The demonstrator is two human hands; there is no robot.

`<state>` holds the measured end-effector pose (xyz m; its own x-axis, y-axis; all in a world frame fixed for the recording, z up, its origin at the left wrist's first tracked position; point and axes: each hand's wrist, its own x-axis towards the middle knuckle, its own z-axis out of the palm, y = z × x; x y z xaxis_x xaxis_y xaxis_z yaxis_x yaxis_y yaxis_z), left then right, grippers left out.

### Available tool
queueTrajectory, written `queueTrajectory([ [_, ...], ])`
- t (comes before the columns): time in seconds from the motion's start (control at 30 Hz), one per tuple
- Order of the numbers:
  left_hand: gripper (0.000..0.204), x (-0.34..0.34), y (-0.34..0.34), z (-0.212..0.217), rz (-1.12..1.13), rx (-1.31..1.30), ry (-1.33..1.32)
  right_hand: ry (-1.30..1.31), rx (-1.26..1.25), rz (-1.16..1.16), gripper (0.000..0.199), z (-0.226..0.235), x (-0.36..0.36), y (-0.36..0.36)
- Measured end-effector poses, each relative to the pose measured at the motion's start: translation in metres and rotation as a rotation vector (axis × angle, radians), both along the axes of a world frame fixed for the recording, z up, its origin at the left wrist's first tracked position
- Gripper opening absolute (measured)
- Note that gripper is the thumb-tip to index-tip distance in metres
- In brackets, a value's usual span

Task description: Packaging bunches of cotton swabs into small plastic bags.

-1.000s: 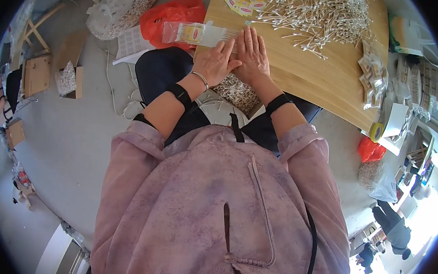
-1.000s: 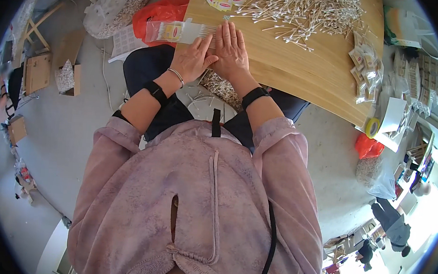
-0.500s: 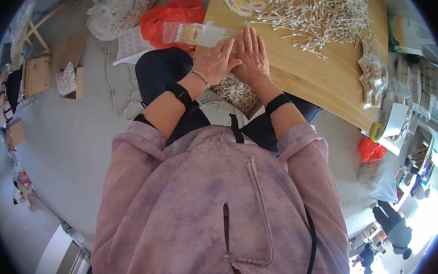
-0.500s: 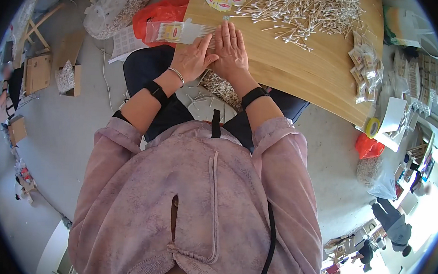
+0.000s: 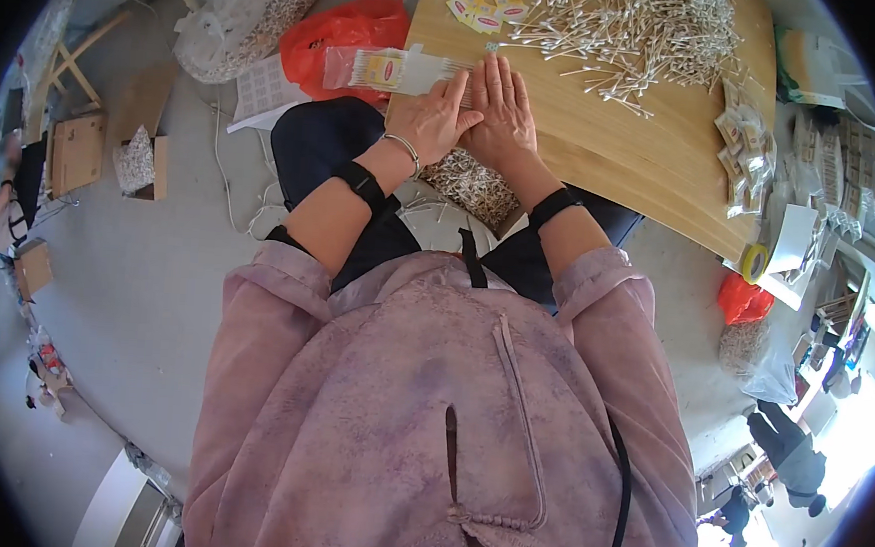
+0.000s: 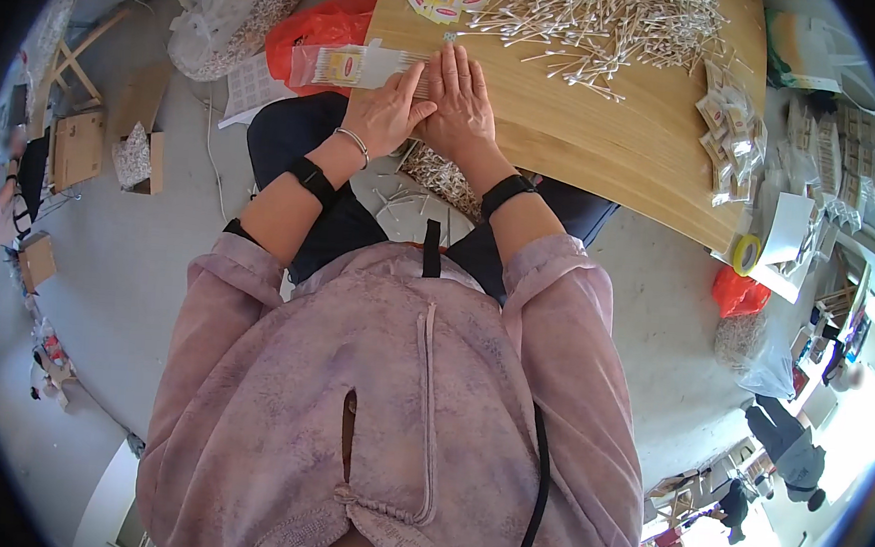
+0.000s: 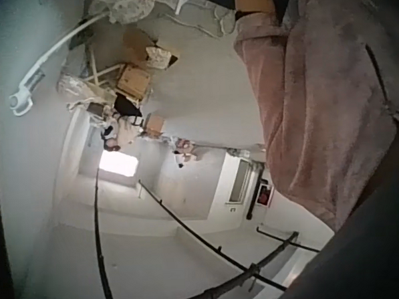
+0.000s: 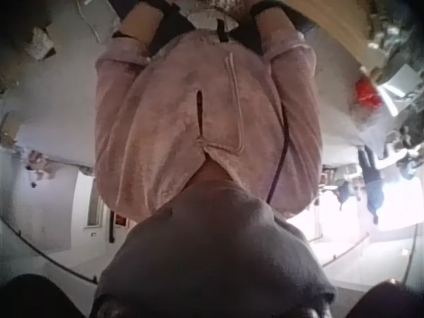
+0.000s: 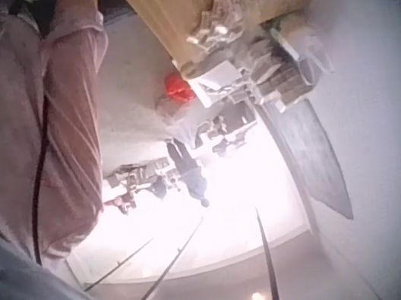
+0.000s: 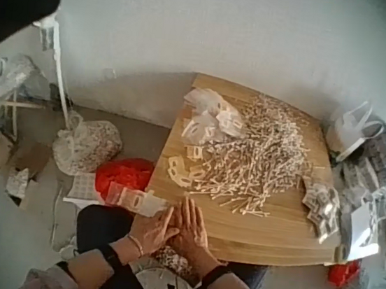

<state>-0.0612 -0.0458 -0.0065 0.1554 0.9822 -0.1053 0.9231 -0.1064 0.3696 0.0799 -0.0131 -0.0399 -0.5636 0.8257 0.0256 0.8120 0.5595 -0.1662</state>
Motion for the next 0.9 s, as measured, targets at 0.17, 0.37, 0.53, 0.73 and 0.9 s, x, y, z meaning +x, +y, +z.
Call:
queueTrajectory([
  [0.17, 0.067, -0.001, 0.000, -0.004, -0.002, 0.010, 0.004, 0.067, -0.019, 0.000, 0.081, 0.001, 0.000, -0.001],
  [0.37, 0.063, -0.001, 0.000, -0.003, 0.009, -0.002, -0.049, 0.037, 0.015, 0.001, 0.080, 0.002, 0.000, -0.001],
  [0.53, 0.062, 0.000, 0.004, 0.000, 0.003, -0.059, 0.023, 0.116, 0.028, 0.000, 0.076, -0.003, 0.000, -0.001],
  [0.73, 0.053, 0.000, 0.013, 0.005, 0.021, -0.166, 0.016, 0.063, 0.083, -0.007, 0.068, -0.005, 0.000, 0.001],
  [0.9, 0.043, -0.007, 0.015, -0.009, 0.004, -0.089, -0.046, 0.117, 0.066, -0.001, 0.068, -0.003, -0.001, 0.000],
])
